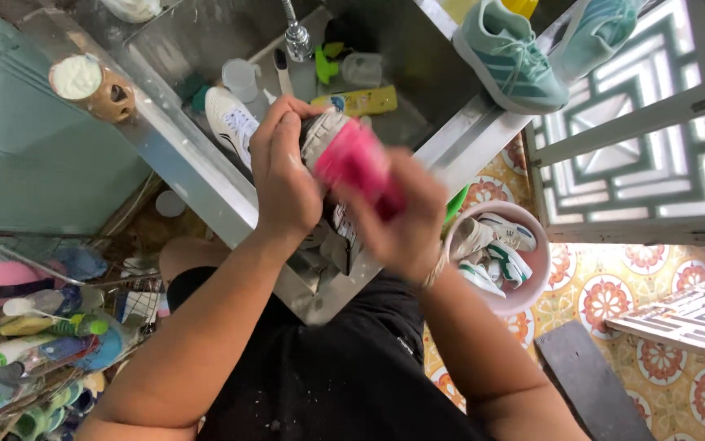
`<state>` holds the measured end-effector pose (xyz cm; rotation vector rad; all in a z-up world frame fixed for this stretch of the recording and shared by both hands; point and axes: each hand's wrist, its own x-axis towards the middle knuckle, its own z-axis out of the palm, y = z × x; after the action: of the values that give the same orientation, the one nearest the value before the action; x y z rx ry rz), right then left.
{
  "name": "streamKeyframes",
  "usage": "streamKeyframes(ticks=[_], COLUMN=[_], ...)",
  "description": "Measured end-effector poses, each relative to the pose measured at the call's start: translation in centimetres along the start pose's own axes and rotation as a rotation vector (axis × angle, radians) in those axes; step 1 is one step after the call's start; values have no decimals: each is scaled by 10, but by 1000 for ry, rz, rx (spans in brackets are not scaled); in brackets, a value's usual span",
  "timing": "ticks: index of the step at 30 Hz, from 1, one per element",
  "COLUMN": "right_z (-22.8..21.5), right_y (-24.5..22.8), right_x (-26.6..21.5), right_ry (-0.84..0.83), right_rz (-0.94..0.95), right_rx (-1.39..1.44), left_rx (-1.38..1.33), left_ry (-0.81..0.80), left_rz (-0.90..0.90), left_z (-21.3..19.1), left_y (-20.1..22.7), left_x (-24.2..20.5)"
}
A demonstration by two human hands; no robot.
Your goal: The person rinses a sneaker under a running tap in a sink, then scrubs the sole and upper parts of the shoe using a pink brush. The person handles the shoe and brush directly, scrubbing different sections of the footwear.
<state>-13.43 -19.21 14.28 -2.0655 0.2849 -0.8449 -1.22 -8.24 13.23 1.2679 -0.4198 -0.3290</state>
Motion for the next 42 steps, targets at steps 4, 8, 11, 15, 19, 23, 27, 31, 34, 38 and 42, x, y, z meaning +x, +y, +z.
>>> streamKeyframes(ticks=[4,8,11,15,19,23,27,31,34,38,42], right_z=[5,9,10,14,16,12,13,14,12,13,17], right_y=[16,11,4,23,11,32,20,22,35,4,56], right_x=[-6,-4,-13,-5,-8,-4,-3,-3,-6,-5,-12], right_ry=[-10,46,-12,36,43,53,79,71,74,38,33], right_rz=[-3,60,-113,-11,-110,-140,-104,-222,-126,-242,-147], right_rx=[28,-55,15,53,75,38,-44,155,72,103,34], left_rx=[417,-51,282,-149,-16,-127,-175,-43,-17,120,69], left_ry=[-40,20,-17,-14,15,-39,-33,-26,-48,-110,-73], left_rz=[415,16,239,1,32,26,10,100,112,271,65], left_z=[-6,-5,-8,-6,-6,-6,-2,-5,-5,-9,-9], left_y=[-3,-16,-8,-11,-12,-12,-16,-19,-15,-20,-11], left_x=[-2,3,1,4,4,6,5,5,5,10,6])
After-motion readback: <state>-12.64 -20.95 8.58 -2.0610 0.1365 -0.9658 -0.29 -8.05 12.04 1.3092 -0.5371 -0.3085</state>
